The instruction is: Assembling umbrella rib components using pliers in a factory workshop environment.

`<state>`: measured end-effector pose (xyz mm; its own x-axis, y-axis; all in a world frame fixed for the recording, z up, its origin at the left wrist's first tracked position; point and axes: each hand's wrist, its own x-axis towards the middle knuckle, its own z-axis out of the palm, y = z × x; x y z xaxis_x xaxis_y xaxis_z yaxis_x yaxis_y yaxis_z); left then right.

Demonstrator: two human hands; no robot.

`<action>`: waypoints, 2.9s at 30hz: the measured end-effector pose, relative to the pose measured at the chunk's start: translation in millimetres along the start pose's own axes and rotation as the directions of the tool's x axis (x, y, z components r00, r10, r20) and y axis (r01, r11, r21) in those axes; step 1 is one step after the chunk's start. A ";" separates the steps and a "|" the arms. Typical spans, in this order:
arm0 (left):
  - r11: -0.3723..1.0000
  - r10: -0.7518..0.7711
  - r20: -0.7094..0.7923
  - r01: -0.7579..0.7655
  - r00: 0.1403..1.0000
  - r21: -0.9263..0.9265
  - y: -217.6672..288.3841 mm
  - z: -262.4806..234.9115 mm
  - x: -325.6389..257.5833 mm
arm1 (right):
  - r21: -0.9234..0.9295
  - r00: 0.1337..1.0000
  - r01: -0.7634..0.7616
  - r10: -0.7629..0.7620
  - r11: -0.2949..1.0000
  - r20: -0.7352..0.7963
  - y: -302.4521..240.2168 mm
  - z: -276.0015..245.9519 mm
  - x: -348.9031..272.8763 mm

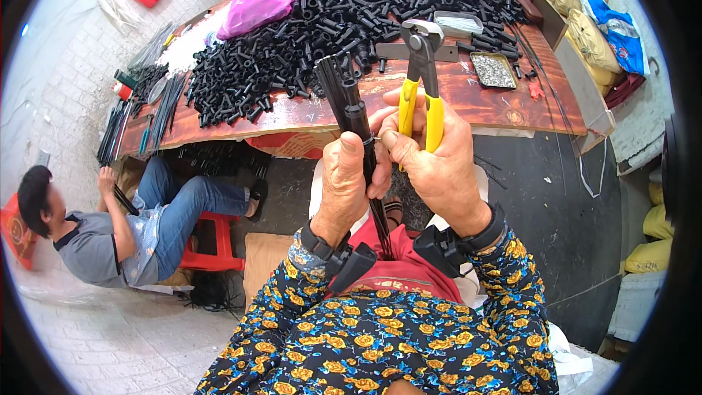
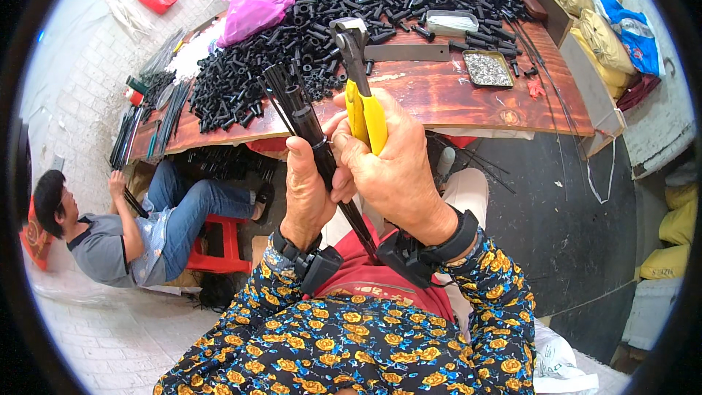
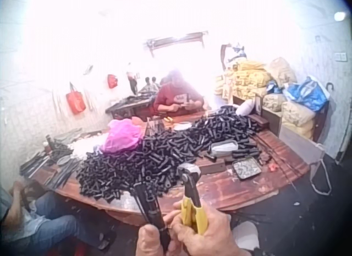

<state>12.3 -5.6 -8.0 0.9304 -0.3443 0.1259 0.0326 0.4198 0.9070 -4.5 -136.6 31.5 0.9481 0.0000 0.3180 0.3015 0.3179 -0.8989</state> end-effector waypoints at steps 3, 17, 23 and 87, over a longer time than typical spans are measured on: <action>0.993 0.040 0.005 -0.039 0.999 -0.108 -1.5 1.1 0.5 | -0.065 0.997 0.055 -0.058 0.996 -0.043 -0.4 4.5 -4.6; 0.996 0.072 -0.014 -0.072 0.997 -0.046 0.4 5.2 -2.1 | -0.426 0.903 0.343 -0.419 0.837 -0.097 42.1 -0.5 -15.4; 0.997 0.010 0.016 -0.009 1.000 -0.080 0.3 -4.0 -2.3 | -0.045 0.997 0.072 -0.070 0.996 0.040 15.0 -9.4 3.9; 0.997 -0.054 -0.114 0.048 0.992 -0.055 14.1 -13.2 -4.8 | -0.930 0.930 0.354 0.068 0.097 0.361 -15.1 -44.7 -14.5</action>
<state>13.0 13.1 -1.2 0.9628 -0.2685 0.0299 0.0975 0.4483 0.8886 -18.3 -183.7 26.9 0.8658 0.3636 0.3437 0.4588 -0.8510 -0.2555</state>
